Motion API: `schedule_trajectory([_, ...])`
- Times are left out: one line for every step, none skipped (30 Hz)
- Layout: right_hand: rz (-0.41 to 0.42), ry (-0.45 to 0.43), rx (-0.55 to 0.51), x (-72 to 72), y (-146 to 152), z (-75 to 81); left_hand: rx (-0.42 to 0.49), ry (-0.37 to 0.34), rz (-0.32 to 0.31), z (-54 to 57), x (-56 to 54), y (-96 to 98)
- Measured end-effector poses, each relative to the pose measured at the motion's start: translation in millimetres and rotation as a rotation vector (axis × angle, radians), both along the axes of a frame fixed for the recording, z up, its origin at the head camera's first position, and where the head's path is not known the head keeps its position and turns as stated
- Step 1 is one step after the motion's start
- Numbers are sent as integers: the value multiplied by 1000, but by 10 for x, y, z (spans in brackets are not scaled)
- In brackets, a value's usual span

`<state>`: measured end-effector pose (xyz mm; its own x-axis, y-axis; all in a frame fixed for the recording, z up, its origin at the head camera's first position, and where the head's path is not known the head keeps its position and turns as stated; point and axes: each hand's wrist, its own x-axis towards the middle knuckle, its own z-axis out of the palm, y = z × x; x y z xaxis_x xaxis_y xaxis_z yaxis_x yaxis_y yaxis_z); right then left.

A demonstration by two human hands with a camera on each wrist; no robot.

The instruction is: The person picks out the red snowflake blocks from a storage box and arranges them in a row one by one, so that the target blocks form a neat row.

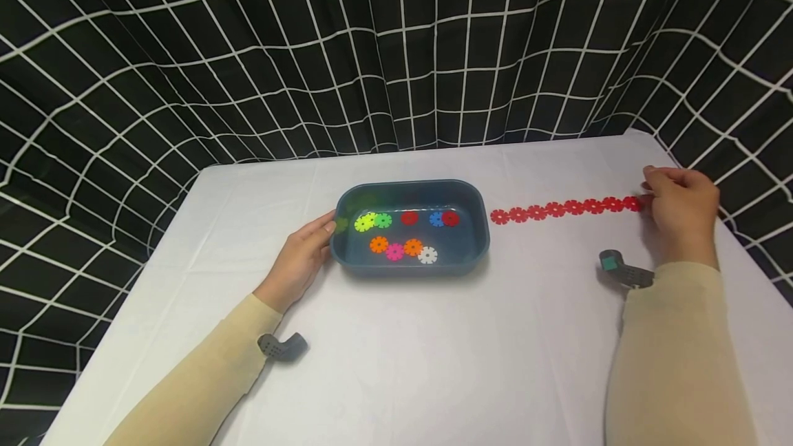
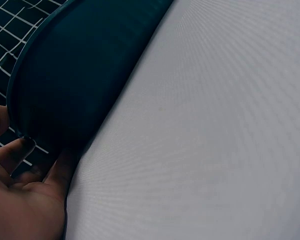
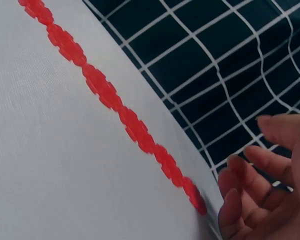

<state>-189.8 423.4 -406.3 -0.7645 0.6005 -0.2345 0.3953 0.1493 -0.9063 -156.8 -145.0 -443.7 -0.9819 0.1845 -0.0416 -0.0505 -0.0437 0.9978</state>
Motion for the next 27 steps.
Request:
schedule_trajectory([19,8,7,-8,-15,6,-1,1,-1,2,0,1])
schedule_trajectory([39,19,7,-16,-32,12,-3,2,-2,5,1,1])
schedule_trajectory([62,34,10,-24,-50,18,-4,3,-1,6,2,1])
schedule_trajectory([84,49,8,-32,-67,22,-4,2,0,7,3,1])
schedule_trajectory([111,60,6,-37,-83,31,-7,2,1,8,3,1])
schedule_trajectory([135,70,3,-43,-99,39,-9,1,2,8,2,1])
schedule_trajectory([157,84,-8,-50,-114,44,-11,1,3,7,2,1])
schedule_trajectory([180,93,-12,-57,-132,53,-14,0,4,5,1,0])
schedule_trajectory([204,98,-11,-66,-151,62,-15,-2,6,3,0,0])
schedule_trajectory([227,103,-16,-78,-171,70,-17,-2,6,2,-2,-1])
schedule_trajectory([247,107,-23,-87,-196,82,-19,-3,6,1,-3,-2])
schedule_trajectory([262,112,-27,-99,-224,92,-21,-4,6,0,-4,-3])
schedule_trajectory([277,121,-36,-112,-250,102,-20,-5,7,-2,-4,-4])
schedule_trajectory([291,127,-42,-126,-280,115,-20,-5,6,-2,-3,-5])
schedule_trajectory([297,140,-56,-141,-312,127,-20,-5,5,-2,-2,-5])
schedule_trajectory([305,155,-67,-155,-343,138,-19,-5,4,-1,-2,-5])
schedule_trajectory([309,179,-94,-165,-376,149,-17,-5,4,0,-1,-5])
schedule_trajectory([316,207,-120,-178,-408,157,-17,-5,4,3,1,-4])
schedule_trajectory([322,236,-149,-191,-444,165,-15,-5,4,5,2,-3])
schedule_trajectory([331,262,-170,-203,-484,173,-14,-6,5,5,3,-3])
schedule_trajectory([344,297,-201,-213,-526,180,-12,-6,5,7,3,-2])
schedule_trajectory([361,326,-228,-222,-569,189,-11,-7,6,8,4,-2])
schedule_trajectory([377,353,-257,-230,-615,196,-11,-7,7,10,6,0])
schedule_trajectory([396,369,-264,-238,-665,203,-12,-7,8,12,7,1])
schedule_trajectory([416,381,-276,-246,-716,213,-11,-6,8,12,7,2])
schedule_trajectory([439,392,-286,-254,-767,221,-11,-7,9,11,7,3])
schedule_trajectory([459,401,-297,-262,-818,228,-11,-6,9,13,8,6])
